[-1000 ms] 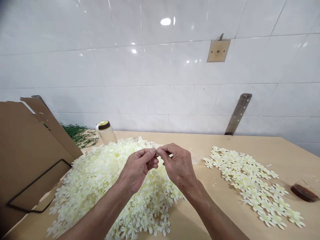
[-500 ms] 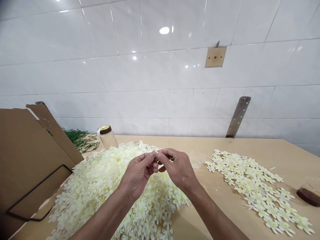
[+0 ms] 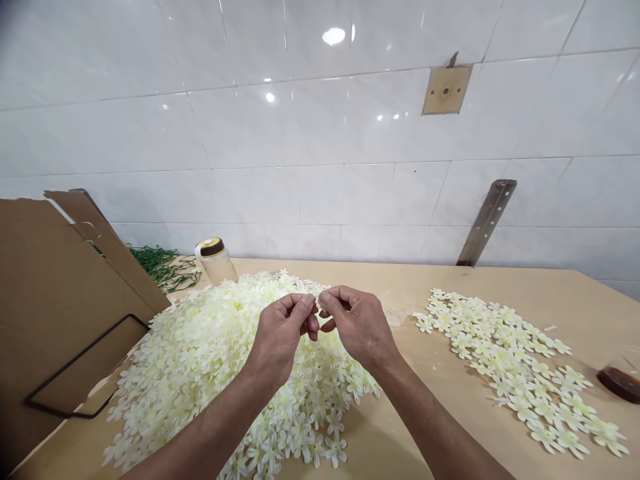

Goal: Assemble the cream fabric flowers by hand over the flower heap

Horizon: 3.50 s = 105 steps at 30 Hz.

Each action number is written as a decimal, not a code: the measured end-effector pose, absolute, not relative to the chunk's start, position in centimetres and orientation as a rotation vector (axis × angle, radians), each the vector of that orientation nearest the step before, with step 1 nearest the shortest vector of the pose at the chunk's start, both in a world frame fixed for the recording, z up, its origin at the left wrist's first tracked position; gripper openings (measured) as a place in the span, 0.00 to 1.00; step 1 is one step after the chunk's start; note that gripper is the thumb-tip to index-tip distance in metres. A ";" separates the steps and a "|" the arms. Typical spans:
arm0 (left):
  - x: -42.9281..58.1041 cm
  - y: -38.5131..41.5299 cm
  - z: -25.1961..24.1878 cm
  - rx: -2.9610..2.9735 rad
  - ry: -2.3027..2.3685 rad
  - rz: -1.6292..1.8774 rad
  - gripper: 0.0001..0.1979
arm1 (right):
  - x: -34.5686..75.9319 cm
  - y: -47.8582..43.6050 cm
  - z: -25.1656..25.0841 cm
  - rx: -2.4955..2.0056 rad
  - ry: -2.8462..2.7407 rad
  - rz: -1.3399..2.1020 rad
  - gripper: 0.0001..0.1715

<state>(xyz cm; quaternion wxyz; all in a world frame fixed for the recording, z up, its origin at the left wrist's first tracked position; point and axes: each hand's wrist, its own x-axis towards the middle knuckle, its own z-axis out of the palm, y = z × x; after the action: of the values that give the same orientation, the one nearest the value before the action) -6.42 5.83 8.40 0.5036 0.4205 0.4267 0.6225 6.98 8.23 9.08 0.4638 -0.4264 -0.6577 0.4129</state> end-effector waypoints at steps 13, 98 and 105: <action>-6.9 5.8 8.8 1.027 0.961 1.486 0.12 | 7.4 7.7 10.0 -1.045 -1.801 0.564 0.14; -7.7 5.5 9.7 1.047 1.000 1.575 0.12 | 8.1 8.4 10.2 -0.994 -1.578 1.231 0.20; -7.8 5.7 9.8 1.062 1.010 1.565 0.12 | 8.2 8.5 10.1 -0.952 -1.662 1.210 0.19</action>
<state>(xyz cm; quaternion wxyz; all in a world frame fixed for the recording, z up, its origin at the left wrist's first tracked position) -7.76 5.72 9.84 0.4782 0.4352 0.4136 0.6410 8.18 8.47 10.06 0.4243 -0.3806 -0.6642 0.4836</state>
